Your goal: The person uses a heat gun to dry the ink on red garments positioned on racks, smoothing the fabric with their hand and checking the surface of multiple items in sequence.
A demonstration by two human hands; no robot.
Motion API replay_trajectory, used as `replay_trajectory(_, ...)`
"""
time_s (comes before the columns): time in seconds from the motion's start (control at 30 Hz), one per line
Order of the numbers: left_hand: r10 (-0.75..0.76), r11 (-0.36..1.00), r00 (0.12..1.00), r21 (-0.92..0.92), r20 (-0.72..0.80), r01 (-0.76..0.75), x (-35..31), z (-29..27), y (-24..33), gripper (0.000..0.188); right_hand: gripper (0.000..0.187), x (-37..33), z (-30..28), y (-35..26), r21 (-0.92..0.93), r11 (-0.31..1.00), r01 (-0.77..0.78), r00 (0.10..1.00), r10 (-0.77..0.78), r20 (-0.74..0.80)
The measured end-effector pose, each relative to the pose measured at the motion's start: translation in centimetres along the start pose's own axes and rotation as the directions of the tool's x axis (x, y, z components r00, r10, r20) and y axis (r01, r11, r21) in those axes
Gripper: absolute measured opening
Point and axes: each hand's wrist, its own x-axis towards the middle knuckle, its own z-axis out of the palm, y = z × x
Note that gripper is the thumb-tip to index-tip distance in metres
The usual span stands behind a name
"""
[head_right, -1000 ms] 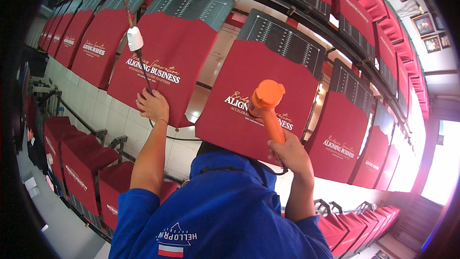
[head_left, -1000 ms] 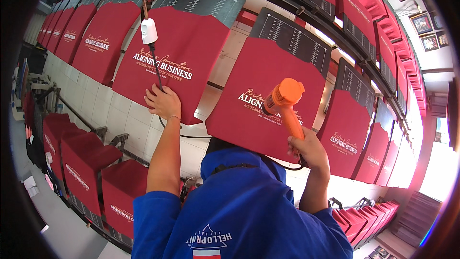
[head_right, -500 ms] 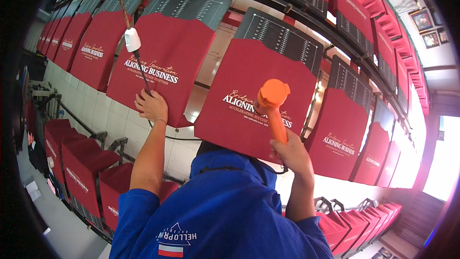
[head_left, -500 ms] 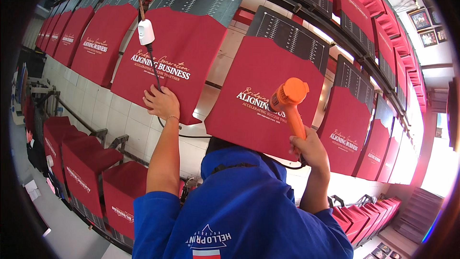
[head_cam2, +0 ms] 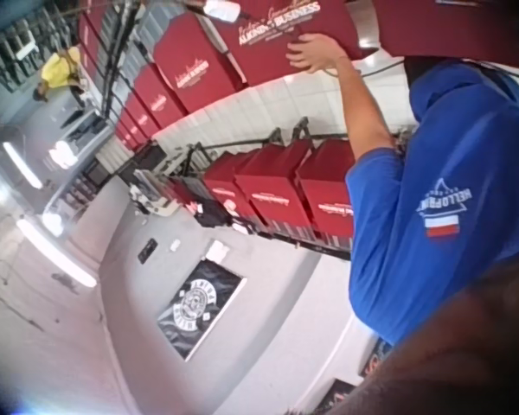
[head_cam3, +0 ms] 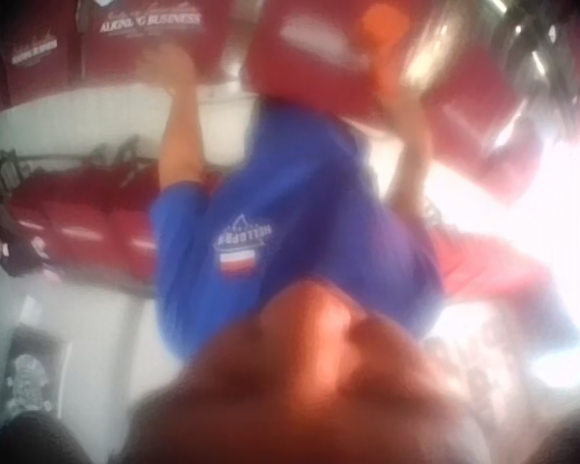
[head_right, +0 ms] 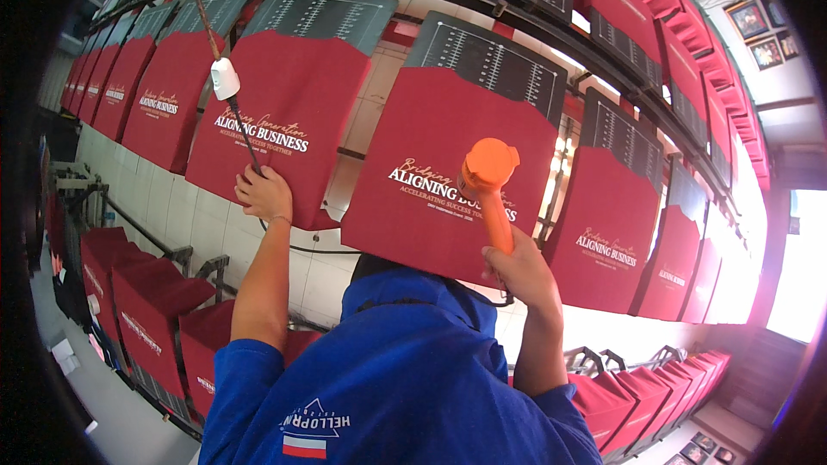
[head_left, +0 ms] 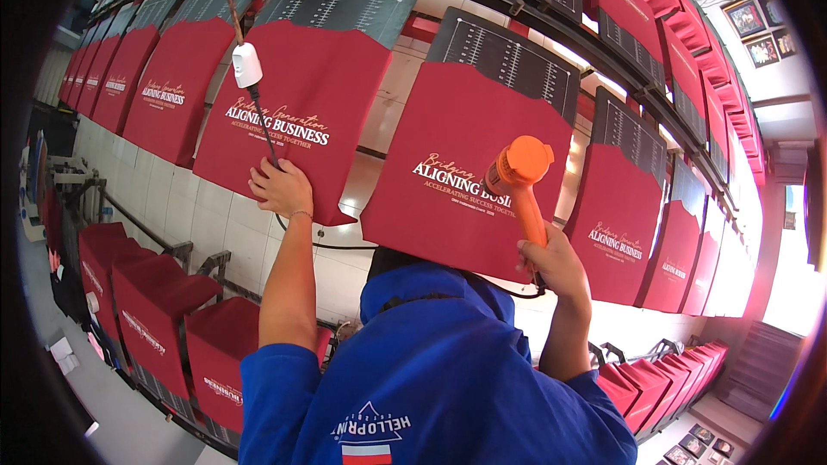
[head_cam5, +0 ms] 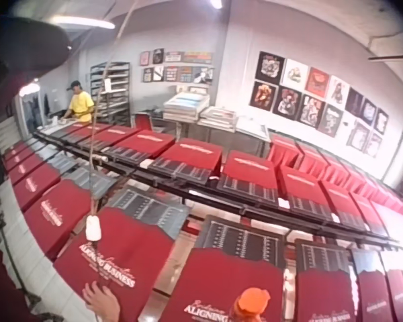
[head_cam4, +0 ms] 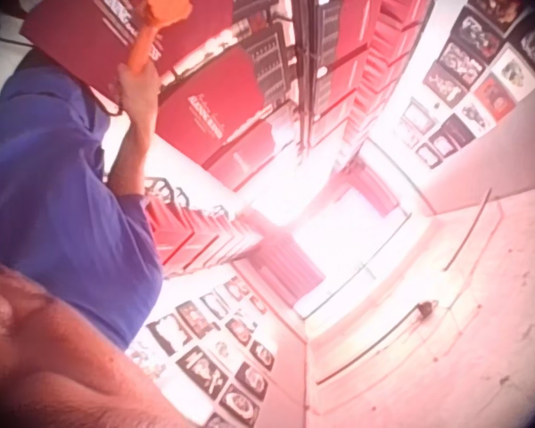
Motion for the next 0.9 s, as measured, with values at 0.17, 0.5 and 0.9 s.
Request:
replay_trajectory(0.17,0.022,0.993,1.0,-0.116,0.004,-0.021,0.0,-0.4,0.0,0.043,0.034,0.0,-0.8,0.4,0.005,0.999,-0.034,0.999,0.034,0.03)
replay_trajectory(0.5,0.6,0.601,0.664,-0.799,0.446,-0.006,-4.2,-6.4,-5.4,0.041,0.029,-1.1,-1.4,1.1,0.056,0.998,-0.04,0.999,0.039,0.008)
replay_trajectory(0.9,0.814,0.579,-0.207,-0.741,0.542,0.339,-12.9,-15.0,1.7,0.037,0.025,-1.9,-2.3,2.1,0.207,0.977,-0.058,0.996,0.07,-0.051)
